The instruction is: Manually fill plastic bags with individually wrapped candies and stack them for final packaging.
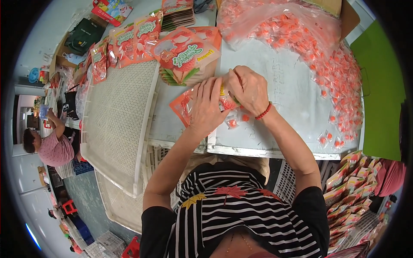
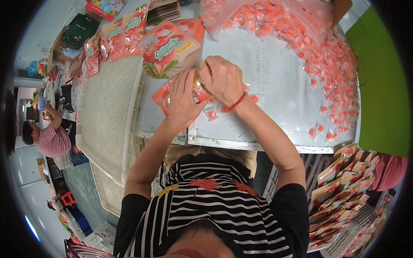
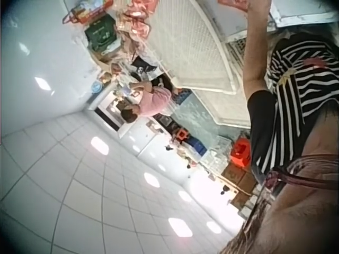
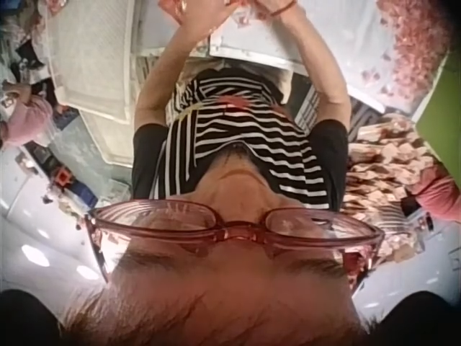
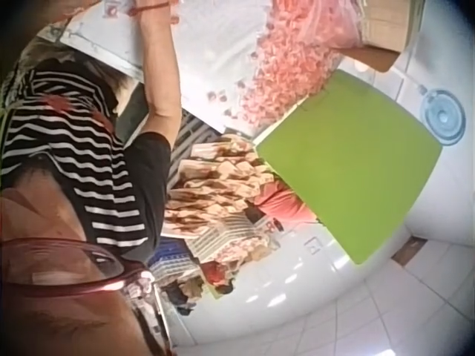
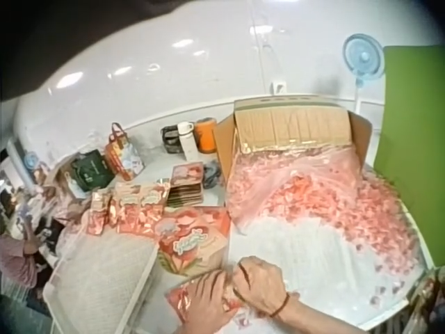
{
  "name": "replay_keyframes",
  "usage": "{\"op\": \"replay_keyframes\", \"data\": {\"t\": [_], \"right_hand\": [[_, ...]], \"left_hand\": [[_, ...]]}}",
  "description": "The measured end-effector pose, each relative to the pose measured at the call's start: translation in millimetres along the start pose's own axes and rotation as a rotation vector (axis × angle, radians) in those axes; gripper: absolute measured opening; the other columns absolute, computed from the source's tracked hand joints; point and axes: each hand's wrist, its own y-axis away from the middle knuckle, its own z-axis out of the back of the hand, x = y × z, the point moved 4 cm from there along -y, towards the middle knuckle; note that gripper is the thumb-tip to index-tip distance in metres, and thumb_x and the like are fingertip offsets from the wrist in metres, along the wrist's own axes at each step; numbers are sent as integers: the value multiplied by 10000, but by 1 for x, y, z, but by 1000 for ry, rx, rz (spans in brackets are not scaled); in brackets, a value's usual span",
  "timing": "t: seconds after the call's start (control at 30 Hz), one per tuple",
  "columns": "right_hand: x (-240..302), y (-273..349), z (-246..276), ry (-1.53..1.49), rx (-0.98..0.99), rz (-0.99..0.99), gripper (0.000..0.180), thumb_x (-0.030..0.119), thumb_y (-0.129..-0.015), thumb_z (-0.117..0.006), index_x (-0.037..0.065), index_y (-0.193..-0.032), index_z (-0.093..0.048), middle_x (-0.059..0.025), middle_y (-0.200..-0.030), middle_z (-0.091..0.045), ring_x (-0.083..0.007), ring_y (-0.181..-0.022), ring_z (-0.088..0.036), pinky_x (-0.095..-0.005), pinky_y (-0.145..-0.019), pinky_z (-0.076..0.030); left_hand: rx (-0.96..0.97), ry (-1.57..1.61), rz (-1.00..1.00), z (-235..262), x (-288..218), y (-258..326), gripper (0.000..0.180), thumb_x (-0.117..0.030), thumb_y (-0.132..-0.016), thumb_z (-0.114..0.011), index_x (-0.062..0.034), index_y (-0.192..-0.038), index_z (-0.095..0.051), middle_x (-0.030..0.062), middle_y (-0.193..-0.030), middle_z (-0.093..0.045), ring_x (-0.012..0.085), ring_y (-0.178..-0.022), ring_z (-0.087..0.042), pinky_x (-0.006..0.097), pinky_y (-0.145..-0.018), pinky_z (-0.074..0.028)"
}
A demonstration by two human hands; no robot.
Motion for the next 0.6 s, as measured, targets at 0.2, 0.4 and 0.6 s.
{"op": "replay_keyframes", "data": {"t": [0.2,0.4,0.6], "right_hand": [[-1,1,-7,-210,86,-195,304,202,-908,-483,-53,-745,-517,-215,-653,-521,-370,-583,-537,-404,-566,-430],[-7,7,-12,-79,73,83,289,220,-955,-413,-49,-940,-520,-227,-706,-572,-390,-635,-567,-428,-594,-437],[4,-12,-12,144,207,122,323,242,-988,-318,-10,-1080,-497,-209,-777,-608,-412,-677,-565,-451,-626,-456]], "left_hand": [[-43,75,48,-3,-3,0,917,-174,-585,-815,-6,-1344,-328,211,-1264,-430,398,-1156,-424,495,-1010,-316],[-35,109,35,-7,2,2,909,-178,-602,-804,-22,-1354,-319,217,-1266,-441,404,-1145,-440,490,-996,-340],[33,245,96,-9,7,-7,997,-228,-632,-823,-5,-1399,-226,245,-1310,-426,387,-1215,-438,463,-994,-379]]}}
